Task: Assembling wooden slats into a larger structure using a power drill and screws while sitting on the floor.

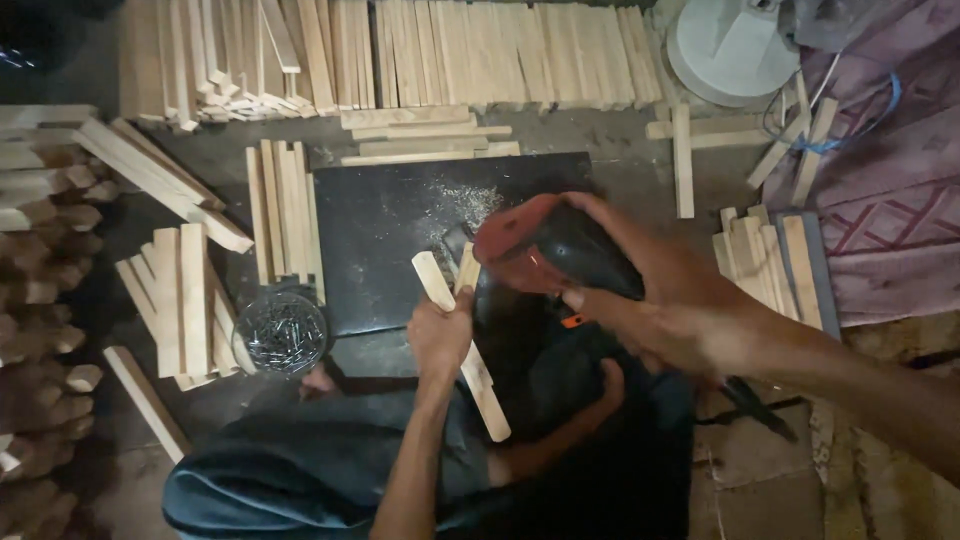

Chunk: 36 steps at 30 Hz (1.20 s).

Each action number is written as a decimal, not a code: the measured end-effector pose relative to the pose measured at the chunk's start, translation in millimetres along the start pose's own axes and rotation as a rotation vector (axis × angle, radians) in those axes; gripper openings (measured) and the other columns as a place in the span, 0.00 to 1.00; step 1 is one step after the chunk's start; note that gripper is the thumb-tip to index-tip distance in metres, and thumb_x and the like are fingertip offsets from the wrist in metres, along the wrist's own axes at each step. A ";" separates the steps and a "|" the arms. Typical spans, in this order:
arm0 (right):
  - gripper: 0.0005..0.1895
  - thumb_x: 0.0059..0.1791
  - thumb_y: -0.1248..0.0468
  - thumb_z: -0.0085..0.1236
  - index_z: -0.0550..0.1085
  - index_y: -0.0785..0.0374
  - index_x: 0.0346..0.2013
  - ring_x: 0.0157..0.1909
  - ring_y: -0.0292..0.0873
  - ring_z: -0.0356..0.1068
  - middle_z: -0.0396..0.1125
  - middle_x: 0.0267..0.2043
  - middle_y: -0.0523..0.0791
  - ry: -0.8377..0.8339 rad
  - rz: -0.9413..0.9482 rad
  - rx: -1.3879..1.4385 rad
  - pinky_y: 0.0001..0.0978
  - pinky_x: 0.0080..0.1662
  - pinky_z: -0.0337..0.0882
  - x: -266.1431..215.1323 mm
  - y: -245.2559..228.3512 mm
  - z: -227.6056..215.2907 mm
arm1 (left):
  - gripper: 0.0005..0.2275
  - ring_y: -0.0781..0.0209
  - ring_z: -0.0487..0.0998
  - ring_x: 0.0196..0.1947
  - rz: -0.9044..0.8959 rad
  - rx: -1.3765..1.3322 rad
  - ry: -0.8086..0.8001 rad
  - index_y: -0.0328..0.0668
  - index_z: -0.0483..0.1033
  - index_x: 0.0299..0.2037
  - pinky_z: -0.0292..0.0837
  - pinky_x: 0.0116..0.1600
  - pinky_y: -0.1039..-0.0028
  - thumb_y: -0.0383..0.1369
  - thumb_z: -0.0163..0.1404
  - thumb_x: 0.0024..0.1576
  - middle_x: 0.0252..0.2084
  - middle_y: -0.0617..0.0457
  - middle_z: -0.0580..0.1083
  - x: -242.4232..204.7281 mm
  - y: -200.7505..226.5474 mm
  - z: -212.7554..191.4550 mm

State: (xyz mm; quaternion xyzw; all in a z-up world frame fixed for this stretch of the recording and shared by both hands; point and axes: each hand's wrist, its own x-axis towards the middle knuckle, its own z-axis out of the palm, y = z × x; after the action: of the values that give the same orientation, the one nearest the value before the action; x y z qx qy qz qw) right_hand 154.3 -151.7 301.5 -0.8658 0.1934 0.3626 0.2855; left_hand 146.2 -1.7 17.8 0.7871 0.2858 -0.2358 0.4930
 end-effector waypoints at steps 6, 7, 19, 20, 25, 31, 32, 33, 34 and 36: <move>0.45 0.47 0.57 0.61 0.54 0.40 0.76 0.55 0.40 0.76 0.73 0.63 0.39 0.110 -0.478 0.022 0.33 0.49 0.73 44.2 43.8 12.7 | 0.28 0.33 0.79 0.54 0.027 0.029 0.047 0.35 0.79 0.54 0.72 0.53 0.47 0.54 0.50 0.56 0.50 0.38 0.81 8.2 -10.8 7.0; 0.48 0.46 0.53 0.60 0.49 0.30 0.78 0.56 0.45 0.79 0.73 0.66 0.37 0.074 -0.298 -0.040 0.41 0.50 0.79 40.2 33.3 9.0 | 0.26 0.37 0.81 0.46 0.036 0.028 0.046 0.38 0.79 0.48 0.72 0.47 0.49 0.55 0.49 0.58 0.44 0.41 0.81 6.6 -10.6 6.3; 0.52 0.45 0.56 0.64 0.50 0.37 0.80 0.55 0.44 0.84 0.74 0.67 0.40 0.079 -0.315 -0.139 0.36 0.47 0.81 50.9 35.8 7.5 | 0.29 0.42 0.82 0.36 0.039 0.040 0.031 0.35 0.74 0.45 0.72 0.39 0.50 0.60 0.46 0.60 0.34 0.43 0.78 17.7 -19.6 11.7; 0.52 0.45 0.55 0.64 0.48 0.37 0.80 0.51 0.47 0.87 0.73 0.68 0.40 0.064 -0.312 -0.145 0.39 0.43 0.85 50.9 34.3 7.2 | 0.29 0.38 0.82 0.36 0.055 0.052 0.058 0.34 0.74 0.44 0.72 0.39 0.50 0.60 0.47 0.59 0.35 0.41 0.79 20.0 -22.9 14.5; 0.54 0.45 0.53 0.63 0.46 0.30 0.81 0.45 0.46 0.88 0.79 0.61 0.39 0.022 -0.182 -0.120 0.39 0.39 0.86 49.9 31.0 8.7 | 0.26 0.53 0.77 0.25 0.069 0.019 0.051 0.38 0.74 0.38 0.69 0.33 0.54 0.59 0.49 0.60 0.23 0.51 0.73 16.2 -18.7 11.1; 0.53 0.47 0.54 0.59 0.44 0.30 0.83 0.22 0.46 0.84 0.84 0.31 0.47 -0.006 -0.112 -0.093 0.37 0.27 0.82 46.8 18.3 10.2 | 0.24 0.52 0.75 0.26 0.121 0.030 0.090 0.39 0.74 0.38 0.67 0.32 0.55 0.56 0.53 0.59 0.27 0.49 0.73 26.5 -36.6 23.9; 0.53 0.49 0.56 0.56 0.41 0.32 0.84 0.17 0.48 0.81 0.83 0.20 0.52 -0.060 -0.091 -0.029 0.38 0.23 0.82 45.7 11.2 9.7 | 0.26 0.45 0.80 0.30 0.149 0.059 0.132 0.35 0.76 0.41 0.71 0.34 0.53 0.57 0.53 0.58 0.33 0.44 0.77 30.9 -40.7 28.3; 0.53 0.49 0.56 0.56 0.41 0.32 0.84 0.17 0.48 0.81 0.83 0.20 0.52 -0.057 -0.098 -0.026 0.38 0.23 0.82 47.2 12.6 10.2 | 0.26 0.45 0.80 0.30 0.155 0.060 0.138 0.35 0.76 0.41 0.71 0.34 0.53 0.57 0.53 0.58 0.33 0.44 0.77 21.3 -22.7 17.6; 0.51 0.49 0.55 0.57 0.44 0.32 0.83 0.21 0.46 0.83 0.84 0.31 0.49 -0.039 -0.100 -0.024 0.38 0.27 0.82 48.5 14.5 11.8 | 0.26 0.45 0.79 0.31 0.057 0.014 0.077 0.38 0.76 0.38 0.70 0.36 0.53 0.59 0.51 0.58 0.32 0.44 0.77 11.0 -6.3 7.8; 0.50 0.48 0.54 0.57 0.46 0.31 0.82 0.26 0.45 0.85 0.84 0.41 0.46 -0.021 -0.109 -0.025 0.38 0.32 0.81 47.9 16.3 14.2 | 0.26 0.45 0.79 0.32 -0.040 -0.036 0.022 0.41 0.76 0.34 0.69 0.37 0.52 0.60 0.48 0.58 0.31 0.45 0.77 2.0 6.2 -0.9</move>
State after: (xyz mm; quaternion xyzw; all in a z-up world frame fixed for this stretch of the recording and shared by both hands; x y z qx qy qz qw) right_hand 169.9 -161.2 252.2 -0.8747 0.1385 0.3582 0.2958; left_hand 152.0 -2.6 20.9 0.7747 0.3111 -0.2319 0.4993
